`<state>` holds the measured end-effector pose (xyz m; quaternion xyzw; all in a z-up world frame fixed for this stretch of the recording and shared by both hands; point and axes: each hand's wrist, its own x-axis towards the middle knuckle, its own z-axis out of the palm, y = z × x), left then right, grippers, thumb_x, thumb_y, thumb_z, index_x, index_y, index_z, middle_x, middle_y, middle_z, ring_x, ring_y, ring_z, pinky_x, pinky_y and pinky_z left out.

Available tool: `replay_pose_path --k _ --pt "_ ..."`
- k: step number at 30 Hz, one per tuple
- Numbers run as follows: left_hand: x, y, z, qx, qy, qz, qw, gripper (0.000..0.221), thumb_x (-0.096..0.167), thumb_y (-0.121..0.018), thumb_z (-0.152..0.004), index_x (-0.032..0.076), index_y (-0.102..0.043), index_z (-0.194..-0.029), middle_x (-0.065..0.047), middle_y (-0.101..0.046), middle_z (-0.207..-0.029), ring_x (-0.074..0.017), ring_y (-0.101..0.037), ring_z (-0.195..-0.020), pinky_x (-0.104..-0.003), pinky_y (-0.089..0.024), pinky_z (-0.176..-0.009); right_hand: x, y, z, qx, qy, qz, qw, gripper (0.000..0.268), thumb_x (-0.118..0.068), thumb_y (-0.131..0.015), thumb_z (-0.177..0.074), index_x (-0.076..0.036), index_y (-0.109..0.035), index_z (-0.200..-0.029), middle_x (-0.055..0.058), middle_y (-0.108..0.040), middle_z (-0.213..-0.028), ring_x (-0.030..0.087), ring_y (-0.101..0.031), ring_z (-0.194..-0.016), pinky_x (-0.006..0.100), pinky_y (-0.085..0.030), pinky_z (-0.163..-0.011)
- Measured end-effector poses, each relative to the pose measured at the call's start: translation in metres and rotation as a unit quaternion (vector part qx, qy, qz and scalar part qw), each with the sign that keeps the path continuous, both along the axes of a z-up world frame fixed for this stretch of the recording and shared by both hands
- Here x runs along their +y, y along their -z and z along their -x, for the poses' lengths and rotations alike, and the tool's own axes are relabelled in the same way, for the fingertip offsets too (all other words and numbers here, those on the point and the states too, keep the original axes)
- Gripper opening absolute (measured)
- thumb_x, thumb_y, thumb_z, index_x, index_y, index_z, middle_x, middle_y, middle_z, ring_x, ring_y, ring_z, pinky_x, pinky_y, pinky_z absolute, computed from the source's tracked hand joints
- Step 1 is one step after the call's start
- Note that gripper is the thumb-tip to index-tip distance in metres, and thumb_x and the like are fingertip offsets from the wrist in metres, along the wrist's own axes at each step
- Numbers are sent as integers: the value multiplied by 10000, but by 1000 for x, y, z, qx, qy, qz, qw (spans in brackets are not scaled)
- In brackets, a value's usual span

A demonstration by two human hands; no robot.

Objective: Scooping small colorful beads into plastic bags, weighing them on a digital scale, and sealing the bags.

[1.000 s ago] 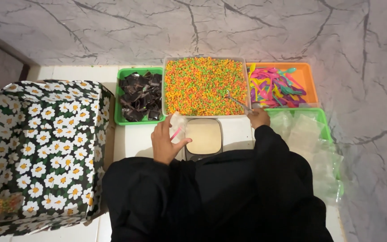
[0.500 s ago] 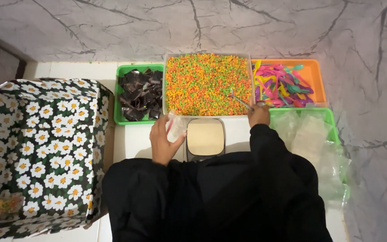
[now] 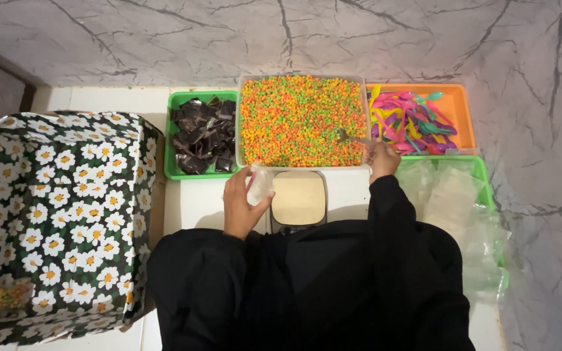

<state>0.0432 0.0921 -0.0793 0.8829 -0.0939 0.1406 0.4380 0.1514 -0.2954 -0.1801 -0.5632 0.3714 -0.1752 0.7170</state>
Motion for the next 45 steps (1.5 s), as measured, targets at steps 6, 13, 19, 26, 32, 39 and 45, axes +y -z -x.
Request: replay_pose_path --k 6,13,19,26,32,39,45 --pt "-13 -15 -4 0 24 8 1000 848 385 -903 -746 26 -532 -1419 -192 -646 -1133 -457 -601 -1128 -572 -454 -1005 7 55 -8 9 -20 -136 990 375 -157 -692 -863 -89 -676 -1232 117 -723 -929 220 -738 -774 320 -646 -693" --pt "-41 0 -46 -22 18 -39 999 772 369 -899 -748 124 -585 -1410 -145 -636 -1227 -399 -597 -1176 -558 -376 -1084 -3 14 -5 -17 -5 -170 985 261 -311 -683 -972 -80 -622 -1074 117 -674 -900 212 -729 -744 294 -682 -655" --pt "-81 31 -106 39 19 -133 990 782 332 -893 -743 261 -541 -1438 -43 -589 -1354 -314 -561 -1277 -674 -249 -1148 -10 -47 6 -64 -20 -111 992 241 -277 -708 -961 -51 -704 -1045 139 -698 -882 223 -735 -743 311 -677 -669" --pt "-110 29 -137 86 44 -189 977 813 320 -883 -760 247 -496 -1471 -52 -546 -1405 -295 -475 -1387 -738 -177 -1189 -19 -84 11 -39 -99 -82 991 283 -324 -663 -993 -53 -672 -1076 112 -688 -833 182 -716 -676 284 -666 -607" --pt "-124 13 -131 97 74 -178 976 856 263 -894 -752 223 -471 -1495 -65 -516 -1415 -319 -447 -1400 -756 -153 -1188 -4 -79 3 -33 -139 -53 988 263 -303 -687 -972 -54 -691 -1057 131 -726 -810 187 -730 -644 300 -665 -584" --pt "-134 11 -140 118 83 -102 984 899 338 -869 -804 158 -398 -1548 -138 -481 -1446 -379 -406 -1426 -794 -168 -1169 35 -104 -2 -71 -176 46 981 221 -232 -643 -1016 -20 -696 -1052 169 -739 -814 203 -746 -625 322 -666 -543" --pt "-125 4 -143 81 36 -37 995 929 343 -908 -784 80 -393 -1512 -195 -491 -1397 -444 -476 -1351 -724 -314 -1121 71 -149 10 -152 -222 214 939 179 -153 -658 -1042 -12 -750 -1105 195 -753 -877 244 -751 -699 344 -667 -562"
